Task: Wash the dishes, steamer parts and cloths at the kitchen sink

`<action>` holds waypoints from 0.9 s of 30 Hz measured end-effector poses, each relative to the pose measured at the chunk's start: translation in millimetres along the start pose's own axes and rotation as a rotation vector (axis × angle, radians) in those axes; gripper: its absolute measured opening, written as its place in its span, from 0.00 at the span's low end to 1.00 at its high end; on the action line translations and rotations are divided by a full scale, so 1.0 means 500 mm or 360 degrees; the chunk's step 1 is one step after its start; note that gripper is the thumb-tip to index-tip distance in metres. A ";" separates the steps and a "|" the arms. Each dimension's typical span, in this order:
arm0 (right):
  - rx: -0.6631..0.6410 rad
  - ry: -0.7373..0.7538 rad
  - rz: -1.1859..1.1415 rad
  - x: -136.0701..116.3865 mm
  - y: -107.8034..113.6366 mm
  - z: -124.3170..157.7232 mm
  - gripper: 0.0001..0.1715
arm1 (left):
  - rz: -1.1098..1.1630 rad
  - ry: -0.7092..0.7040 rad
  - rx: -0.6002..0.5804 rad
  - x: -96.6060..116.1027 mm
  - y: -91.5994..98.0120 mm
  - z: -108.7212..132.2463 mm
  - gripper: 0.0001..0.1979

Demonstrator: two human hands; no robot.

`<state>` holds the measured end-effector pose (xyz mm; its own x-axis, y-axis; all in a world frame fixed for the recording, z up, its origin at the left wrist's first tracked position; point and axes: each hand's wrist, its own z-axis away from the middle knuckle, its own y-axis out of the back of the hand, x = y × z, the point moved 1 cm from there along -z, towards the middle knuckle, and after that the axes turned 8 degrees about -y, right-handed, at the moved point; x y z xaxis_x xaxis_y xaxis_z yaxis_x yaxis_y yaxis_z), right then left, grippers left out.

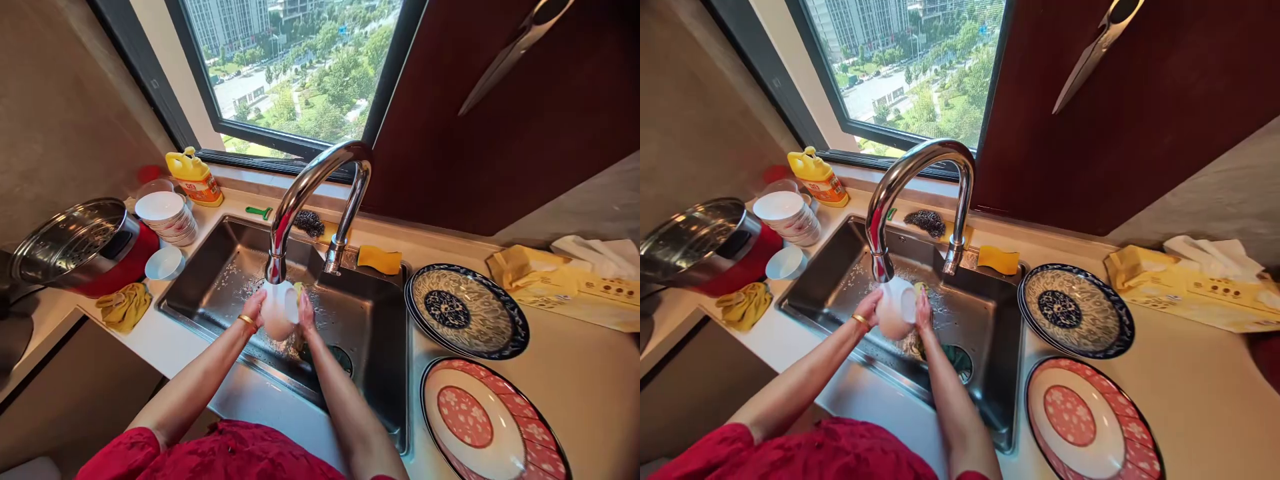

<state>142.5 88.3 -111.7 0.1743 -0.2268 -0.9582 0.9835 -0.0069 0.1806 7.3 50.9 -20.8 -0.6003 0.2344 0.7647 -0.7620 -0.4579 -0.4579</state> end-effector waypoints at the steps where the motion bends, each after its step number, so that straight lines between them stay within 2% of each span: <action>1: 0.0003 0.0021 -0.0014 0.006 -0.007 0.022 0.34 | -0.0001 -0.0029 0.0084 0.006 -0.001 -0.008 0.14; 3: -0.0061 0.0087 -0.0034 0.006 -0.030 0.060 0.36 | -0.0035 -0.0081 0.0178 0.013 -0.005 -0.021 0.12; 6: -0.0158 0.0139 -0.0041 -0.009 -0.054 0.075 0.39 | -0.0083 -0.0126 0.0119 0.015 -0.010 -0.028 0.13; 10: -0.0165 0.0075 0.0025 -0.014 -0.046 0.064 0.40 | -0.0121 -0.0183 0.0063 0.027 -0.010 -0.023 0.17; 15: -0.0235 0.0280 -0.0012 -0.015 -0.042 0.080 0.33 | -0.0129 -0.0206 0.0075 0.028 -0.003 -0.021 0.19; 17: -0.0204 0.0265 0.0064 -0.016 -0.034 0.071 0.31 | -0.0121 -0.0154 0.0041 0.019 -0.002 -0.019 0.19; 19: -0.0154 0.0045 0.0209 -0.010 -0.017 0.055 0.28 | -0.0128 -0.0153 0.0015 0.014 -0.004 -0.016 0.19; 22: -0.0076 -0.0354 0.0325 0.001 0.012 0.037 0.25 | -0.0275 -0.0305 -0.0044 0.008 -0.018 -0.010 0.16; 24: -0.0152 -0.0522 0.0089 -0.007 0.021 0.033 0.28 | -0.0517 -0.0431 -0.0152 -0.006 -0.033 -0.001 0.13; 27: -0.0282 -0.0745 -0.0476 -0.038 0.017 0.039 0.32 | -0.0997 -0.0577 -0.0431 -0.050 -0.045 0.023 0.12</action>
<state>146.8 73.5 -87.5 -0.1123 -0.6467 -0.7544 0.9867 0.0171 -0.1615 42.0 45.6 -24.3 0.0442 0.0636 0.9970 -0.9941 -0.0959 0.0502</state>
